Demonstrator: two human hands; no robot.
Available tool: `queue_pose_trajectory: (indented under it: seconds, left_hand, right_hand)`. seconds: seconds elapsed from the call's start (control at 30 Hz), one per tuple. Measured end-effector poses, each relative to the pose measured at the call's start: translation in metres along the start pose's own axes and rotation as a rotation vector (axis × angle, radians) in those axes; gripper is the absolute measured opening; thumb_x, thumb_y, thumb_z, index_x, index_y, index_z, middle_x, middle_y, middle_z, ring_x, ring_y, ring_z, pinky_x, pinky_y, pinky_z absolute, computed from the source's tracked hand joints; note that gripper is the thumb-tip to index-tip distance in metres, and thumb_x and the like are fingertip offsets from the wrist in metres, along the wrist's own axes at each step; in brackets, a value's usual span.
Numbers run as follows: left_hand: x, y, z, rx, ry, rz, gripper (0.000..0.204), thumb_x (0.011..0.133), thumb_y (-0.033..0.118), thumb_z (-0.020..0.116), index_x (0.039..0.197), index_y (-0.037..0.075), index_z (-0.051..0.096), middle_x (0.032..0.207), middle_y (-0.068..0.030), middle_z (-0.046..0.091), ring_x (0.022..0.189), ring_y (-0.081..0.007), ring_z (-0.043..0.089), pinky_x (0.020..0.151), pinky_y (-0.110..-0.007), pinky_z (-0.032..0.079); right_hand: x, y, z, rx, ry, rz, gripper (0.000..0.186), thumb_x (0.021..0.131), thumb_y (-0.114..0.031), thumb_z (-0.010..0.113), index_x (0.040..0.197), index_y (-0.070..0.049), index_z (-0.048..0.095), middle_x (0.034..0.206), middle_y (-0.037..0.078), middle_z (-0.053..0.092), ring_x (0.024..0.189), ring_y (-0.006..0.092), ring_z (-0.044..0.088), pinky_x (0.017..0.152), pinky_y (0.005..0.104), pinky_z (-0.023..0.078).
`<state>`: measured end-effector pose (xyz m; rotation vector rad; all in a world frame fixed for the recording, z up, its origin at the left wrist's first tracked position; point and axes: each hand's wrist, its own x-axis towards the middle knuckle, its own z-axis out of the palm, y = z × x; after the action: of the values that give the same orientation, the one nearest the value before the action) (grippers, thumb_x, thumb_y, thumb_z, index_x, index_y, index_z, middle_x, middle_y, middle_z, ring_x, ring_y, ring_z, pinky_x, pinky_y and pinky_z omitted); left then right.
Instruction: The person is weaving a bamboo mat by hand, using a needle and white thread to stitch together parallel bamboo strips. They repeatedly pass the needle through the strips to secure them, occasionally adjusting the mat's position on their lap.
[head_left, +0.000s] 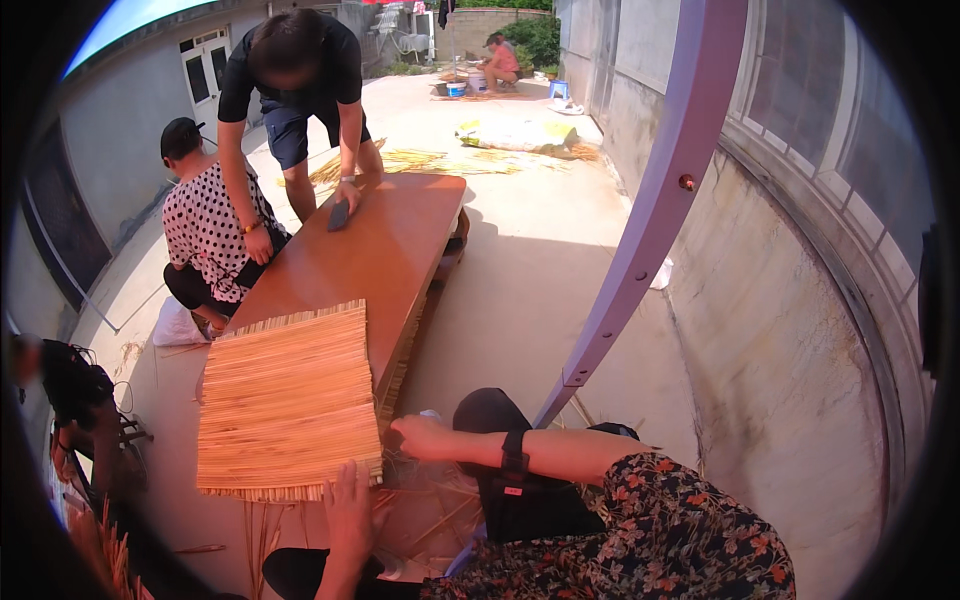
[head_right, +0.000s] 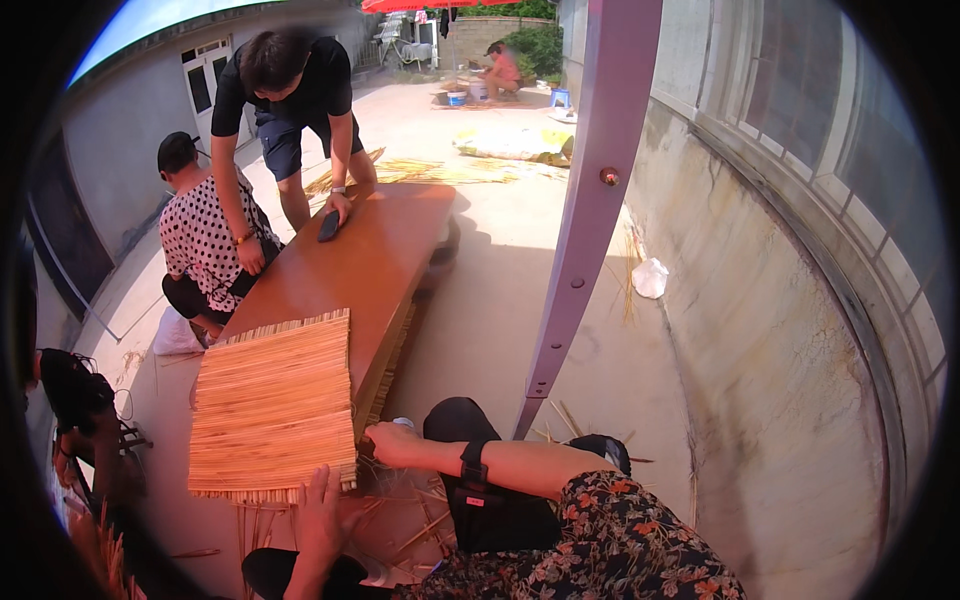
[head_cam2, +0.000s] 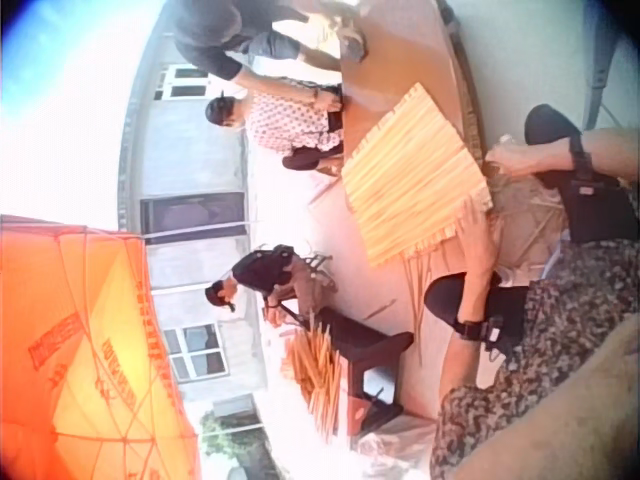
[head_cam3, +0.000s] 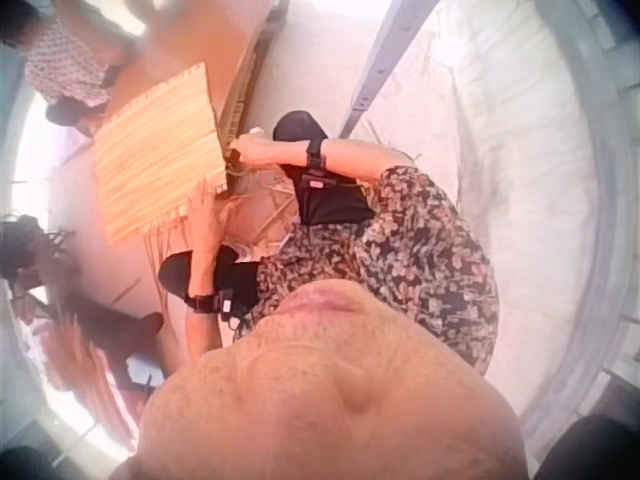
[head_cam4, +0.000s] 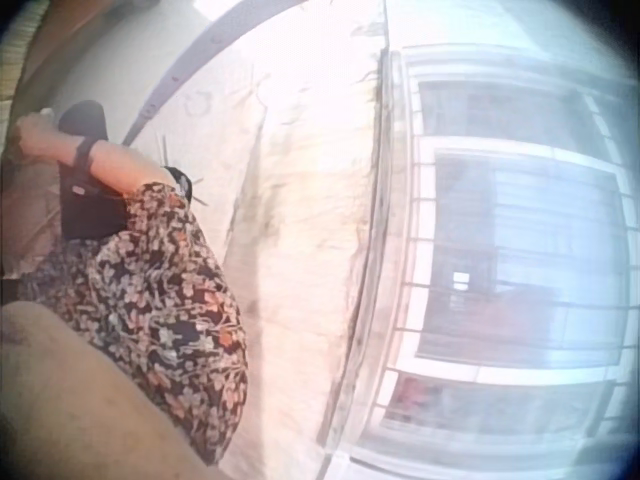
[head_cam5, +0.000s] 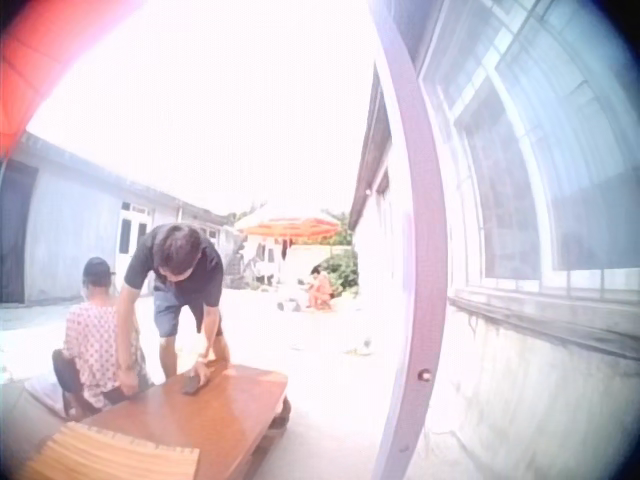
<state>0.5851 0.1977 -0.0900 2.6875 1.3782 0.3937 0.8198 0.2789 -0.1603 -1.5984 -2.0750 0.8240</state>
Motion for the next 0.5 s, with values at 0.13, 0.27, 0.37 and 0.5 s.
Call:
queue_pose_trajectory:
  seconds: [0.13,0.27,0.37,0.5]
  left_hand:
    - [-0.010,0.057,-0.083,-0.373,0.061,-0.066,0.080,0.070,0.017,0.083,0.139,0.000,0.046,0.144,-0.0209,0.046,0.134,-0.0374,0.045,0.111,-0.055,0.033]
    - [-0.002,0.124,-0.175,-0.915,0.133,0.038,0.070,0.080,0.012,0.075,0.141,-0.003,0.044,0.140,-0.0207,0.053,0.131,-0.0318,0.051,0.110,-0.048,0.038]
    - [-0.009,0.124,-0.204,-1.185,0.189,0.304,0.063,0.088,0.016,0.069,0.142,-0.004,0.043,0.137,-0.0220,0.056,0.131,-0.0327,0.050,0.110,-0.048,0.037]
    - [-0.023,0.123,-0.244,-1.415,0.180,0.589,0.058,0.099,0.034,0.055,0.142,-0.003,0.042,0.128,-0.0280,0.059,0.124,-0.0480,0.053,0.112,-0.056,0.031]
  right_hand:
    - [-0.049,-0.027,-0.029,-0.248,0.053,-0.162,0.023,0.080,-0.011,0.066,0.100,-0.002,0.062,0.098,0.018,0.065,0.092,0.0372,0.067,0.073,0.0489,0.054]
    - [-0.065,-0.030,-0.054,-0.537,0.136,-0.201,0.025,0.079,-0.011,0.066,0.103,-0.005,0.062,0.099,0.016,0.064,0.090,0.0339,0.067,0.071,0.0480,0.054]
    - [-0.056,-0.027,-0.063,-0.579,0.132,-0.089,0.019,0.079,-0.017,0.067,0.093,-0.004,0.068,0.097,0.019,0.068,0.091,0.0340,0.069,0.072,0.0489,0.054]
    - [0.005,-0.051,-0.042,-0.432,-0.089,0.081,0.023,0.078,-0.021,0.066,0.088,-0.001,0.074,0.091,0.019,0.072,0.091,0.0337,0.071,0.073,0.0478,0.056]
